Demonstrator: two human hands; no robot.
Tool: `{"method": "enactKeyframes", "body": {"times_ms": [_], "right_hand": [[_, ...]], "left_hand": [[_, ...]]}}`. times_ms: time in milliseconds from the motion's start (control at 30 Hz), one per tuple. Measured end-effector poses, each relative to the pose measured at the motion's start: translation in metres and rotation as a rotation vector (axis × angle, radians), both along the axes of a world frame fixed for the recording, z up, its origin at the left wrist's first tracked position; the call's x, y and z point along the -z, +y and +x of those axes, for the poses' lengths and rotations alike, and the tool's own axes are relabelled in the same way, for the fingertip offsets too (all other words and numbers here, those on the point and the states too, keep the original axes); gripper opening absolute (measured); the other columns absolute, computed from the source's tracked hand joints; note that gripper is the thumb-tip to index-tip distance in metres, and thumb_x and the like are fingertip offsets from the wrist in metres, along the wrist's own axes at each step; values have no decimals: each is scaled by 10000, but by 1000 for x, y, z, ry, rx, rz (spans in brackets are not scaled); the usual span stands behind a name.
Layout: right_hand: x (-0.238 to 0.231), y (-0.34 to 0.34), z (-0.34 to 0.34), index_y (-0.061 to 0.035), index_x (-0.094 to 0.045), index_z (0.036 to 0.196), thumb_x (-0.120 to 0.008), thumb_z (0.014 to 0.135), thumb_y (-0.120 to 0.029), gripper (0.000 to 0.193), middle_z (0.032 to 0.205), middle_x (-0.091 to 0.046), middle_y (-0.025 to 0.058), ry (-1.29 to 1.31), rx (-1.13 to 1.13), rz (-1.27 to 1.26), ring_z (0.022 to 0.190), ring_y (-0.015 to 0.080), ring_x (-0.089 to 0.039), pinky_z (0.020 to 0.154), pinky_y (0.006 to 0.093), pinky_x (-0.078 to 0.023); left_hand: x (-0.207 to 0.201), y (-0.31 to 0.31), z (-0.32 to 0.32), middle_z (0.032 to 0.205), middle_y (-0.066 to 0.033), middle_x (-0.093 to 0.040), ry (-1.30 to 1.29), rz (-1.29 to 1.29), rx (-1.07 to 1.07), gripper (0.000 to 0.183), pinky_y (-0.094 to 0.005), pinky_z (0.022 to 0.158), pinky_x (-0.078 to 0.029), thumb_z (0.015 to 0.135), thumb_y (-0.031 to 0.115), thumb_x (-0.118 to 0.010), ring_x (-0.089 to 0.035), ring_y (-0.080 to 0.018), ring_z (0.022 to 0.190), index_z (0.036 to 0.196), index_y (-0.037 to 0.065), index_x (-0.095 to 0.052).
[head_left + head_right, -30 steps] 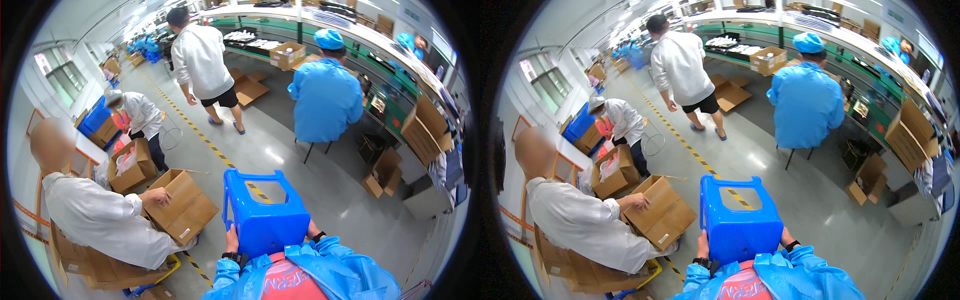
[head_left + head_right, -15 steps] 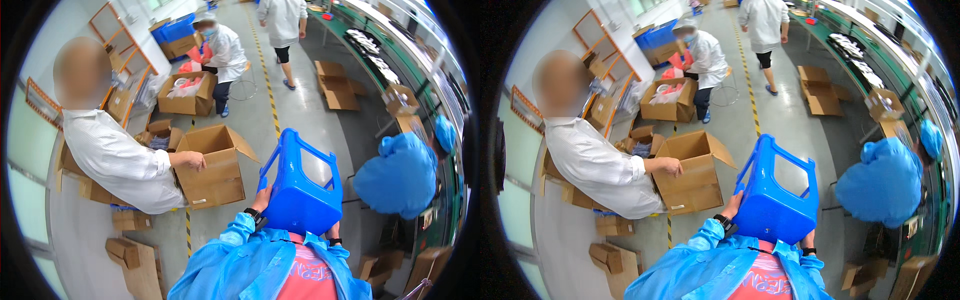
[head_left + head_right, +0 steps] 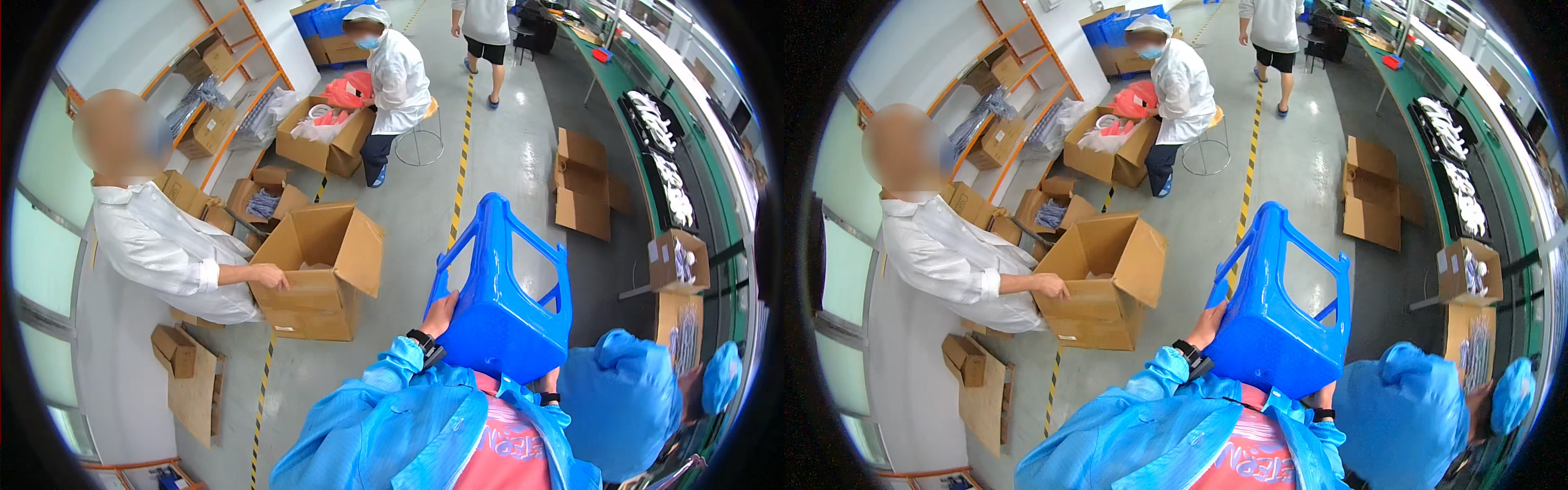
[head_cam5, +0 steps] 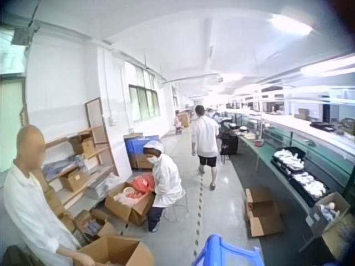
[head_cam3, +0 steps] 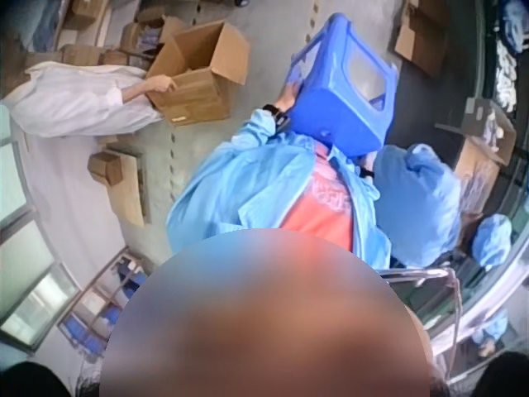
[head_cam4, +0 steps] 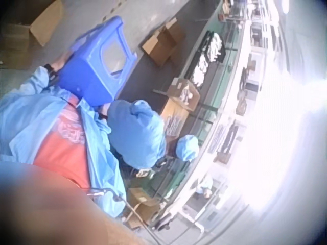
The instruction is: The recorder carries a stool to a workstation and then assembles small white plastic components onto a metal wire frame.
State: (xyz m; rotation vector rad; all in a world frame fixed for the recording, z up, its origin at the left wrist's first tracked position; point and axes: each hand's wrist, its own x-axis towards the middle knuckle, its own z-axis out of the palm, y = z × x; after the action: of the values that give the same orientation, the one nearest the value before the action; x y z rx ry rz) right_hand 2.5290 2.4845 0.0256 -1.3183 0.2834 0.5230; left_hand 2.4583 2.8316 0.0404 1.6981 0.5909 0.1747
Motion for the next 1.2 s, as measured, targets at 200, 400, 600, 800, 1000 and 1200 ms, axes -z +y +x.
{"method": "enactKeyframes", "body": {"times_ms": [200,400,600,800,1000,1200], "right_hand": [[21,5,113,-46,-501,1257,-479,967,-327,405,1180,-597,120,50,24,135,993,245,-616,816,386,-531],[73,-11,266,-35,-474,1282,-489,958,-348,451,1222,-571,131,-713,-491,-255,1058,263,-588,883,414,-501],[82,35,396,-27,-463,1292,-483,954,-366,479,1225,-567,139,-591,-560,-86,1068,289,-582,887,435,-498],[61,75,497,-25,-456,1298,-477,953,-372,489,1231,-562,145,-296,-524,89,1073,300,-578,890,446,-495],[17,126,614,-24,-445,1306,-470,953,-381,503,1243,-553,154,-98,-440,183,1079,313,-573,897,458,-489],[-2,173,747,-65,-447,1310,-456,947,-456,534,1280,-536,139,-310,-734,-29,1101,320,-557,917,464,-458]], "left_hand": [[-29,-5,100,879,-273,-630,1,114,-96,595,-464,753,-434,987,476,-285,-595,-437,872,927,-3,-632],[-22,18,234,920,-281,-622,-39,84,-53,575,-475,758,-434,989,454,-281,-586,-438,906,941,0,-630],[-40,52,359,985,-271,-622,19,96,-3,521,-476,819,-437,987,418,-303,-584,-430,949,1017,10,-625],[-43,91,432,985,-282,-620,42,-4,-129,527,-490,805,-429,986,410,-311,-583,-439,927,1010,-15,-621],[-24,118,513,955,-286,-623,42,-50,-247,556,-492,784,-426,984,431,-311,-586,-440,900,971,-25,-629],[-18,142,621,891,-288,-619,11,-62,-345,579,-502,740,-409,983,444,-309,-583,-444,852,926,-39,-622]]}}
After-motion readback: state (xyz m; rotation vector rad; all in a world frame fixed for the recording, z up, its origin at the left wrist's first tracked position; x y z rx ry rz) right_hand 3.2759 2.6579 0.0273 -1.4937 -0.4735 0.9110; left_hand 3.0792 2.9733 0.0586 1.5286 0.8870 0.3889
